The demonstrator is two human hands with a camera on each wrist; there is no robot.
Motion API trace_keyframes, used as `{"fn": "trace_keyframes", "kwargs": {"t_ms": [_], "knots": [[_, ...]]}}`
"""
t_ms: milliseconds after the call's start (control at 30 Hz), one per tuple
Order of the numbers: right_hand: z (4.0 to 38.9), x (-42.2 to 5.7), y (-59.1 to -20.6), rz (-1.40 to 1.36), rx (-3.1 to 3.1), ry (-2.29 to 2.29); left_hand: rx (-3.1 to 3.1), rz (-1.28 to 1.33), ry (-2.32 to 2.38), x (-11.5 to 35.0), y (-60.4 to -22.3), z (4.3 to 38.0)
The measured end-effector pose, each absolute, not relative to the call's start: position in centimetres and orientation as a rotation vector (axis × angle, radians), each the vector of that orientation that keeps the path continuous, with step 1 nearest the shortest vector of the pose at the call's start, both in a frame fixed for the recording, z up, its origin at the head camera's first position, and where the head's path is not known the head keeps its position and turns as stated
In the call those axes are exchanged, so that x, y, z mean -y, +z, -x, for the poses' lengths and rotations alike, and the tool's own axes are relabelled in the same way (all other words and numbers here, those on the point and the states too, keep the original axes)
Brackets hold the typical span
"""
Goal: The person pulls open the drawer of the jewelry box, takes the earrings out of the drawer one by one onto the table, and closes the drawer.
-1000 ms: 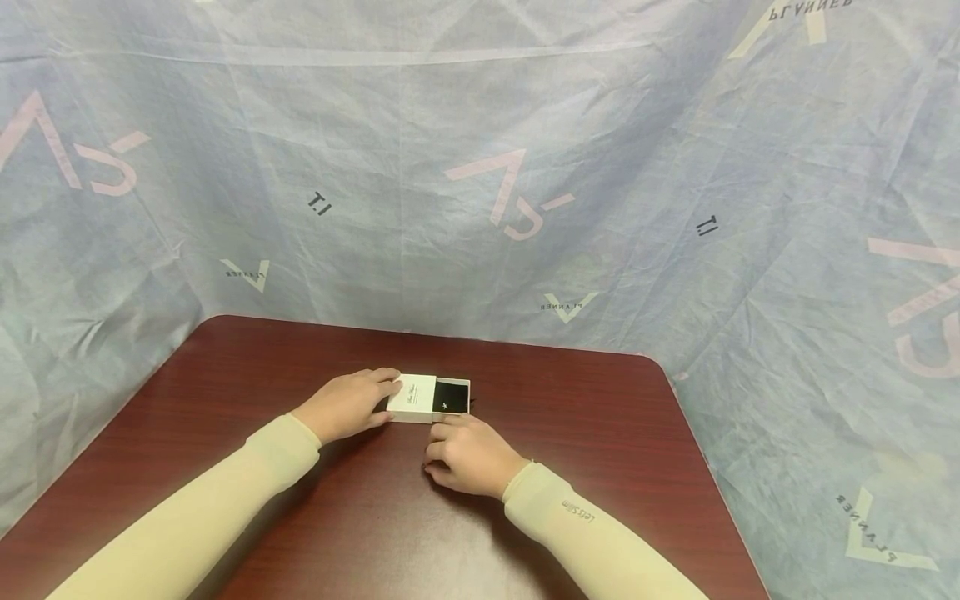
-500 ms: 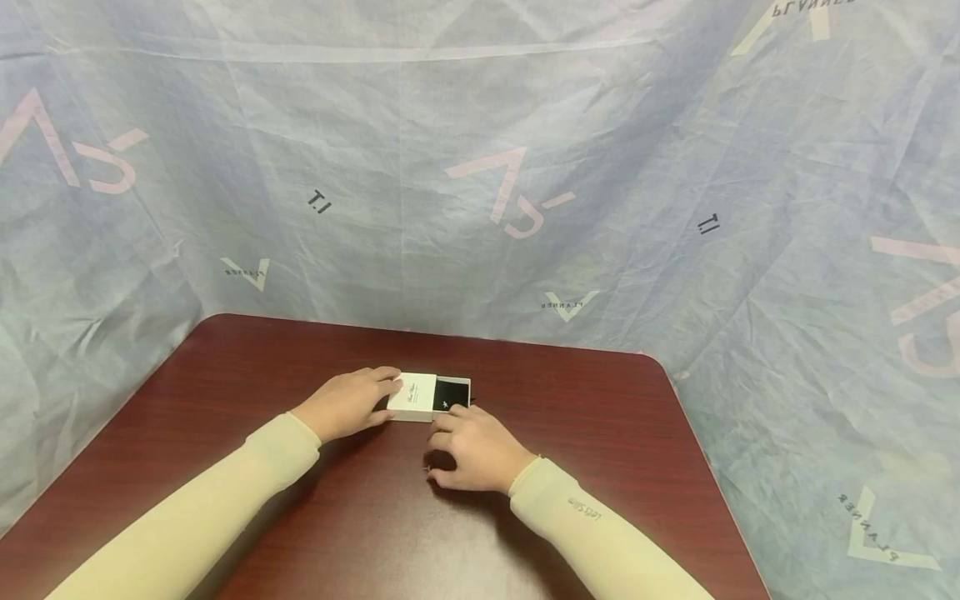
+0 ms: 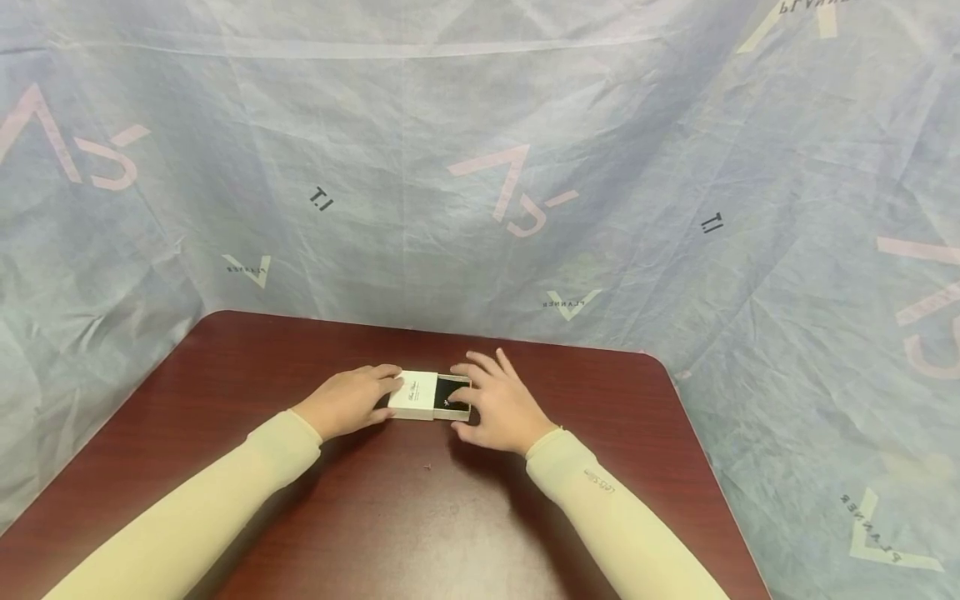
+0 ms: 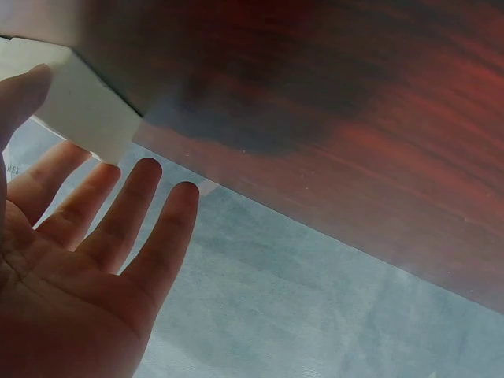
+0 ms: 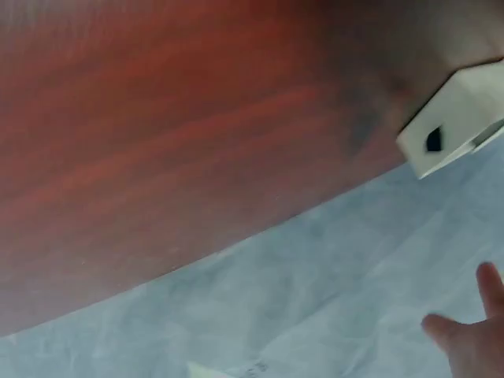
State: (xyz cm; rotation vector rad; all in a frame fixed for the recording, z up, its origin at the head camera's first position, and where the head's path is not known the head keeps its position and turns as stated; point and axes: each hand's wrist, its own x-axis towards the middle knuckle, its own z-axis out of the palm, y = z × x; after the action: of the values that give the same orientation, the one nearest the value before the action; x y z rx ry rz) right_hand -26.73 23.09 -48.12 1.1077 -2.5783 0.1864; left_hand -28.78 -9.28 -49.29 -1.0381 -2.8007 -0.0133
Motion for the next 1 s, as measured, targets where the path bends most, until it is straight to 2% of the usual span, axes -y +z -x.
{"fn": "trace_keyframes", "kwargs": {"t_ms": [400,1000], "knots": [[30.2,-22.5,-47.4,-0.958,2.725,0.163,2.842,1.033,-0.042,9.1,-49.1,28.8],[31.7,-21.0,-47.5,-1.017,2.856,0.088,2.842,1.015,-0.023,9.2,-49.2,28.9]]}}
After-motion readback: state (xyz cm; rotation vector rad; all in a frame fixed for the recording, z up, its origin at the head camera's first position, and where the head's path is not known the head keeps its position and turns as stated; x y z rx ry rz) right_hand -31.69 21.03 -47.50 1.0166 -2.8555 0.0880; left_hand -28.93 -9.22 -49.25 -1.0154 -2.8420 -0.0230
